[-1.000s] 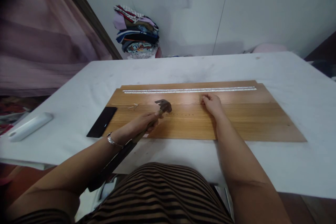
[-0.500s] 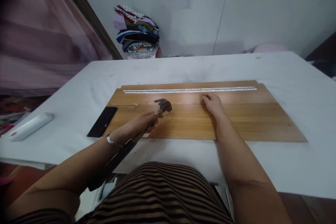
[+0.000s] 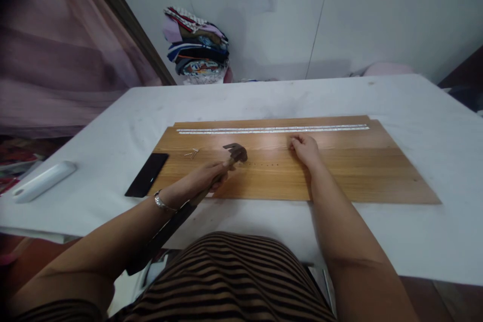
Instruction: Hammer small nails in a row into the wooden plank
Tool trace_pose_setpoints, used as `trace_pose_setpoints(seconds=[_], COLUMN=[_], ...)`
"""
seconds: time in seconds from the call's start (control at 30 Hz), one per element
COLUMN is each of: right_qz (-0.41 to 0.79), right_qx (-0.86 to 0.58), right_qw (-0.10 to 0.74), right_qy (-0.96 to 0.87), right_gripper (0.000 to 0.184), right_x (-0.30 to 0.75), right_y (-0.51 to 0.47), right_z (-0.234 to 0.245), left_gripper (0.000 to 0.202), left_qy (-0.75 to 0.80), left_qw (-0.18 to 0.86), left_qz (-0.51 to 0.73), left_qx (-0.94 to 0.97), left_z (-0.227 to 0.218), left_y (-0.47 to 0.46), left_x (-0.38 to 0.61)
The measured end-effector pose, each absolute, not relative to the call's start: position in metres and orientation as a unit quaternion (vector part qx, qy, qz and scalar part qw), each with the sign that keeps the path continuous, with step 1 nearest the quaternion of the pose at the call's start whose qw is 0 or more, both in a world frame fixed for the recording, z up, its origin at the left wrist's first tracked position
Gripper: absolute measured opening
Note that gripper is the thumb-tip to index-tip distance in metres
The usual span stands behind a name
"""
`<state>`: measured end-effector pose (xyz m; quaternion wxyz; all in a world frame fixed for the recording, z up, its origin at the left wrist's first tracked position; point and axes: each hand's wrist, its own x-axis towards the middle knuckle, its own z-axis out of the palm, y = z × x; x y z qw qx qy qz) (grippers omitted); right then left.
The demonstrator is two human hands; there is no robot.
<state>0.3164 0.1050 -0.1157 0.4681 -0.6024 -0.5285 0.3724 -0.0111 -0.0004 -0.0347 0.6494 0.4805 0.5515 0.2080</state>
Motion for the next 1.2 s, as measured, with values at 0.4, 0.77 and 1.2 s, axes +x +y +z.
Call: trace_pose_setpoints(seconds=[0.4,0.77,1.2], right_qz=[0.376,0.374,0.368], right_qx=[-0.604,-0.605,-0.606], right_qw=[0.466,0.469,0.464], right_qy=[-0.526,-0.523,-0.531], right_gripper=[0.021,0.019,0.019], right_x=[0.3161,0.3161,0.3157], right_y=[0.1043,0.1057,0.1046], right_z=[-0.1141,-0.1149,-0.113], left_gripper=[0.052,0.056,0.052], left_qy=[0.554,0.558,0.56], left_qw=[0.642,0.643,0.635], left_qz=[0.206,0.207,0.201], left_qx=[0.488,0.482,0.493], left_z=[-0.0354,-0.0335,-0.0346], left_y=[0.002,0.0013,-0.0002], left_x=[-0.0115,-0.0128,-0.0115])
